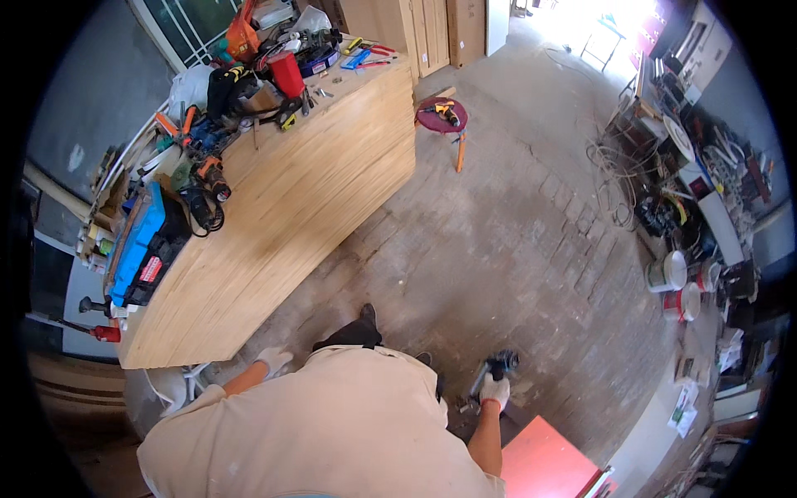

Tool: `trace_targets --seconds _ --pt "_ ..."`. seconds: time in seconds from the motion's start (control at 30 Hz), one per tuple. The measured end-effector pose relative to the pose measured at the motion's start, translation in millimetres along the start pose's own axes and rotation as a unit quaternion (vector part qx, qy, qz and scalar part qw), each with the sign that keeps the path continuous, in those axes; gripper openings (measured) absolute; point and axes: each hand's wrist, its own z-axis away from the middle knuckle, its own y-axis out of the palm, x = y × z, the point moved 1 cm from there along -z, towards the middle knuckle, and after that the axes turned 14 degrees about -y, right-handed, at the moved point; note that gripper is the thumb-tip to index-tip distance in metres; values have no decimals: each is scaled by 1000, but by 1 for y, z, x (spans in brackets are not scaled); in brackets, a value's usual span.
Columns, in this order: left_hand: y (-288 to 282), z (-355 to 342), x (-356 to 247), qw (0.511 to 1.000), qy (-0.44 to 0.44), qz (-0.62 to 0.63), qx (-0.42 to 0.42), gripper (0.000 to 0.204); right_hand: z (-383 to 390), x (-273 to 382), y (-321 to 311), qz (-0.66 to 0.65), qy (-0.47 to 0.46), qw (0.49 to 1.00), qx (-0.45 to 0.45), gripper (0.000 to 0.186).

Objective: The person uses a handheld electric circular saw to cut a long, thin wooden strip placed on the floor. After completing the cut, the person picks up the strip, walks to a workbench, and places it on the surface alongside other tools and materials.

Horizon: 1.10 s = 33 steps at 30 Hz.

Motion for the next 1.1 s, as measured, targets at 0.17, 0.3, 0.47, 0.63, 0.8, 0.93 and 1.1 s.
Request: trace_targets --seconds 0.17,0.3,0.47,0.63,0.8,0.93,1.1 --pt "34 -59 78 954 -199 217 57 32 -109 200 -32 -224 -223 947 -58 46" --pt "25 -139 41 958 98 -253 -88 29 -189 383 -46 -321 -285 903 29 39" --pt "-34 -241 -102 894 276 -328 -129 24 -273 621 -28 -423 -311 846 96 39" --pt "-156 -226 -260 919 8 373 124 22 -337 845 29 -562 -269 765 161 41" --pt "-231 -229 -306 965 101 240 -27 32 -389 984 72 -490 -355 794 55 52" --pt "-210 -276 -268 981 113 151 -39 39 -356 1048 95 -217 -386 895 -46 61" --pt "-204 -313 -276 997 22 62 36 37 -366 1053 124 -468 -305 823 106 70"
